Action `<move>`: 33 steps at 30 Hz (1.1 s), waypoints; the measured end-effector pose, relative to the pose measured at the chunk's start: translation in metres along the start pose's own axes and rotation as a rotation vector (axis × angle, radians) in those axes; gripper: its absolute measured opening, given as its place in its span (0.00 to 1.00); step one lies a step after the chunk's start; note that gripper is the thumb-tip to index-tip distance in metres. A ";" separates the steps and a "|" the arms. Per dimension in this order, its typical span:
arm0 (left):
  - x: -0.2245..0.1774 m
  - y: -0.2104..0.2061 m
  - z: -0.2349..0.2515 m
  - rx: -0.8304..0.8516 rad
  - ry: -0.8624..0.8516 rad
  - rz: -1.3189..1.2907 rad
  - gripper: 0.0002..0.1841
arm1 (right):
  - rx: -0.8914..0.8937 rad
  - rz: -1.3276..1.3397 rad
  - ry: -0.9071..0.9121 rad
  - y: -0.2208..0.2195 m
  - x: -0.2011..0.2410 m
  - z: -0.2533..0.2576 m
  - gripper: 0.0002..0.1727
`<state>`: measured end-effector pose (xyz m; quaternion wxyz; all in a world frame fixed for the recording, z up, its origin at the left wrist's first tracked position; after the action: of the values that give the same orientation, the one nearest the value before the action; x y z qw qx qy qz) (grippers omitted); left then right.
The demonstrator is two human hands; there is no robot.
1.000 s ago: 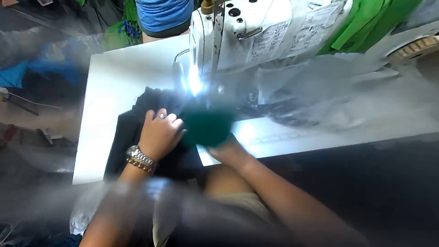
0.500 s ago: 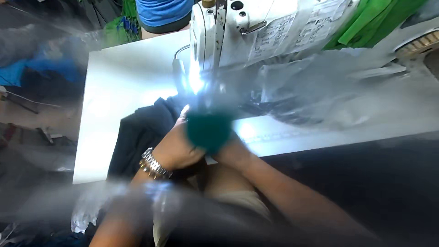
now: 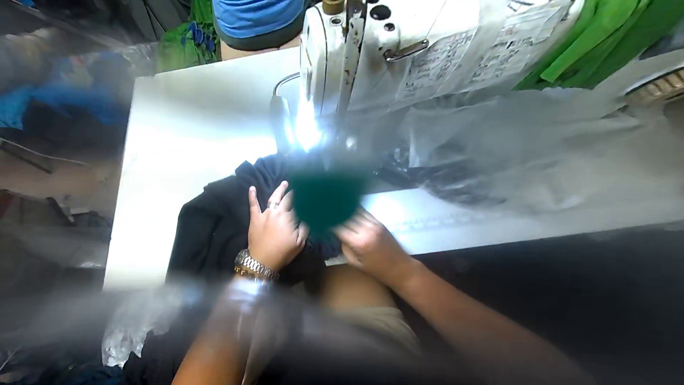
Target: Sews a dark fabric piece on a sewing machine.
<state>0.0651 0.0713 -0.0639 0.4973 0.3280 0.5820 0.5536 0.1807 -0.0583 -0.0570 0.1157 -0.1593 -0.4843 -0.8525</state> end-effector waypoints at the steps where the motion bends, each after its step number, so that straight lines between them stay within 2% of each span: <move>1: 0.001 -0.001 0.000 0.006 0.001 0.001 0.27 | -0.006 0.005 -0.004 0.000 0.000 0.001 0.15; 21: 0.029 0.006 0.039 0.053 0.023 0.006 0.27 | -0.026 0.085 -0.162 -0.003 -0.011 0.038 0.14; 23: 0.024 0.006 0.037 0.037 0.009 0.022 0.28 | -0.019 0.068 -0.151 -0.003 -0.010 0.038 0.13; 26: -0.003 0.008 0.028 -0.097 -0.069 0.054 0.22 | -0.016 -0.001 -0.057 0.000 -0.008 0.033 0.11; 33: -0.003 -0.007 0.015 -0.041 -0.012 -0.001 0.26 | 0.017 0.016 -0.014 0.002 -0.014 0.025 0.11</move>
<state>0.0814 0.0725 -0.0685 0.5076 0.3209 0.5676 0.5633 0.1985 -0.0370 -0.0494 0.1202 -0.1683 -0.4909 -0.8463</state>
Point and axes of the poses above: each hand's wrist, its own z-axis towards the middle knuckle, its own y-axis out of the back of the hand, x = y × z, the point moved 5 cm from there along z, towards the middle knuckle, and after that the axes turned 15 degrees about -y, right-handed, at the moved point
